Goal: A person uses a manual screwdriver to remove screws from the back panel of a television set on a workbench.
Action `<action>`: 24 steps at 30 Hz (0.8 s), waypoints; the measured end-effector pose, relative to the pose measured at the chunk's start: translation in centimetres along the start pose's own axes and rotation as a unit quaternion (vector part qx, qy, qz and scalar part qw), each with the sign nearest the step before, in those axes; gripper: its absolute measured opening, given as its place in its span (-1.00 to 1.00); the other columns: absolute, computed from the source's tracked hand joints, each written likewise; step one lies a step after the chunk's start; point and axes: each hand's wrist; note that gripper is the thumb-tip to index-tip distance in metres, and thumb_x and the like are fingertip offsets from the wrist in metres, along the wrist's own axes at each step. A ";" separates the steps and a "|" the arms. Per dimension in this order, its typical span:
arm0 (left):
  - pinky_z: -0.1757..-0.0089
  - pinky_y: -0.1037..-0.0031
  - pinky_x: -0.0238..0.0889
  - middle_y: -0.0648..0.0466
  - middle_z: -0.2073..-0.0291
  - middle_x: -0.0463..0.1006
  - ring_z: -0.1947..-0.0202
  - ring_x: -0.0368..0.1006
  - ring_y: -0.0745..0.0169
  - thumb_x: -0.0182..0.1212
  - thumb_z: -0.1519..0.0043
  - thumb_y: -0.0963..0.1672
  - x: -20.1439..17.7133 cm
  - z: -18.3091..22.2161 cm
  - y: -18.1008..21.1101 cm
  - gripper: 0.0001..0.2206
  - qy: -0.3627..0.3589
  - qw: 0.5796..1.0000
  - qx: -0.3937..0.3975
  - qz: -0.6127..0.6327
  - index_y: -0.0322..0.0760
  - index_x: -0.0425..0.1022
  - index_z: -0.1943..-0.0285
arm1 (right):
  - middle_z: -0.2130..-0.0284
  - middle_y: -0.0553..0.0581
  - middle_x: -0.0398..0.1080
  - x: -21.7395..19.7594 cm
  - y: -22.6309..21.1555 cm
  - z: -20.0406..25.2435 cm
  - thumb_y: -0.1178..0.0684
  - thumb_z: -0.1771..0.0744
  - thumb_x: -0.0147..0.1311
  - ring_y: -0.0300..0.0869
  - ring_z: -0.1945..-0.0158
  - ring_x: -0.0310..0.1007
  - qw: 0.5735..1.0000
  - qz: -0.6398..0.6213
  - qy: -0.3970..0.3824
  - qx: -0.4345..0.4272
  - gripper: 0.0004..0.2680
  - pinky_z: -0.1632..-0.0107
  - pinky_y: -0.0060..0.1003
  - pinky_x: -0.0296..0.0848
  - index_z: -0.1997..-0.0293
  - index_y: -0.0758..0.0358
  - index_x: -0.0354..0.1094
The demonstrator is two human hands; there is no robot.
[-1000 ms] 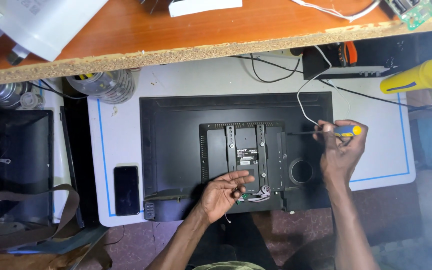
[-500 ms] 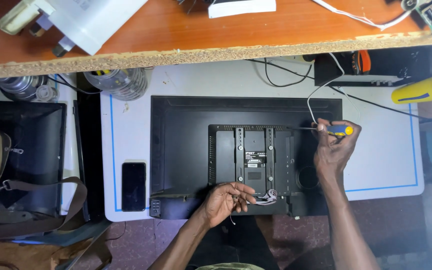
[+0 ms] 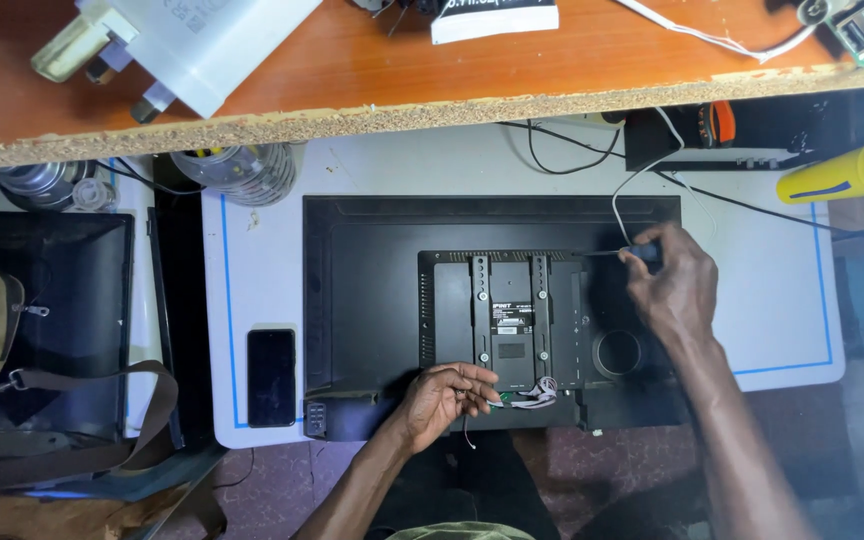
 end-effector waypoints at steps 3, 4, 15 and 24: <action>0.29 0.49 0.36 -0.27 0.27 0.66 0.37 0.55 0.07 0.01 -0.17 -0.23 -0.1 0.1 0.0 -0.65 0.001 1.000 -0.007 -0.006 -0.62 0.55 -0.06 | 0.44 0.29 0.49 -1.0 -0.5 -0.2 -0.18 -0.41 0.02 0.30 0.43 0.46 0.979 0.186 -0.071 -0.048 -0.76 0.41 0.10 0.35 0.14 0.19 0.32; 0.30 0.49 0.36 -0.29 0.27 0.66 0.37 0.56 0.05 0.01 -0.16 -0.23 -0.2 0.2 0.0 -0.65 0.007 1.000 -0.009 -0.008 -0.62 0.56 -0.06 | 0.53 0.34 0.46 -1.3 -1.1 -0.2 -0.38 -0.50 -0.29 0.38 0.46 0.47 0.959 0.261 -0.095 -0.050 -0.57 0.46 0.12 0.38 0.23 0.21 0.26; 0.28 0.49 0.38 -0.27 0.27 0.66 0.35 0.56 0.03 0.02 -0.16 -0.23 -0.3 0.6 0.1 -0.64 0.012 0.999 -0.025 -0.017 -0.65 0.55 -0.07 | 0.07 0.18 0.41 -2.8 -1.2 -0.6 0.36 -0.19 0.08 0.03 0.04 0.48 0.965 0.017 -0.238 -0.110 -0.69 0.06 -0.06 0.49 0.02 0.20 0.45; 0.24 0.48 0.41 -0.27 0.24 0.66 0.32 0.56 0.04 0.05 -0.17 -0.26 -0.5 2.0 1.1 -0.67 0.022 0.999 -0.023 -0.023 -0.63 0.55 -0.08 | 0.15 0.16 0.44 -1.8 1.0 -2.1 0.27 -0.24 -0.16 0.05 0.06 0.41 0.986 -0.029 -0.151 -0.068 -0.69 0.01 -0.11 0.32 0.03 0.12 0.47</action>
Point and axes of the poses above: each hand's wrist, its own z-axis away from the middle knuckle, its own x-axis out of the palm, y = z × x
